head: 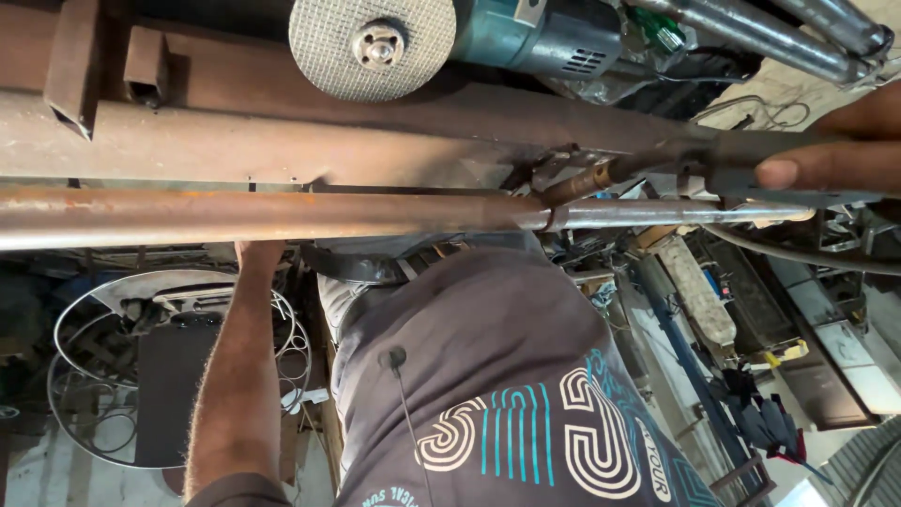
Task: Welding metal pipes and joints in a workshop using a welding torch.
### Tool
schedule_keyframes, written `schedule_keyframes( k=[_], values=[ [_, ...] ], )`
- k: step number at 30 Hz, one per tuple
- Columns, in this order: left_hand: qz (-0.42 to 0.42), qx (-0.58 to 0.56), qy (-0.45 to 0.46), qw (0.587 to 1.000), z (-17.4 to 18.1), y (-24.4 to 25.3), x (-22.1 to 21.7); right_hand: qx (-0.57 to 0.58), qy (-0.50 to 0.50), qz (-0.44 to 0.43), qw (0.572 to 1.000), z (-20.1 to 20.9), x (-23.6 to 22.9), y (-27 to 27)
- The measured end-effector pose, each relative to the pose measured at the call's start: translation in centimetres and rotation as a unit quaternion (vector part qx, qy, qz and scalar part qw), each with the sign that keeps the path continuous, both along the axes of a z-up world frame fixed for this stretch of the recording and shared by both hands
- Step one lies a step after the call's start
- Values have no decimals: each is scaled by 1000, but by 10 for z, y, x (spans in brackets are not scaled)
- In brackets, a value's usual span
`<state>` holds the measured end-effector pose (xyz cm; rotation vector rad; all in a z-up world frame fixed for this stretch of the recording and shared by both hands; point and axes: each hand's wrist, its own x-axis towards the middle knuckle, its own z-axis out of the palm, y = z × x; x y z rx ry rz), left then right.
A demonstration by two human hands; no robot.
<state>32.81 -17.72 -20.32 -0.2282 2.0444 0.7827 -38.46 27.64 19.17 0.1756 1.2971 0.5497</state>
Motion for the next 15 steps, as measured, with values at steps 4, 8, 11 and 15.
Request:
schedule_keyframes(
  k=[4,8,11,15],
  values=[
    [98,47,-15,994,13,-1,-24,-9,-35,25,999,-1,6,-37],
    [124,64,17,990,14,1,-25,-16,-55,35,998,0,5,-50],
    [123,45,41,991,4,5,-16,32,-40,27,998,4,5,-68],
    [194,35,-9,980,24,7,-60,71,-51,-16,996,10,3,-73]
  ],
)
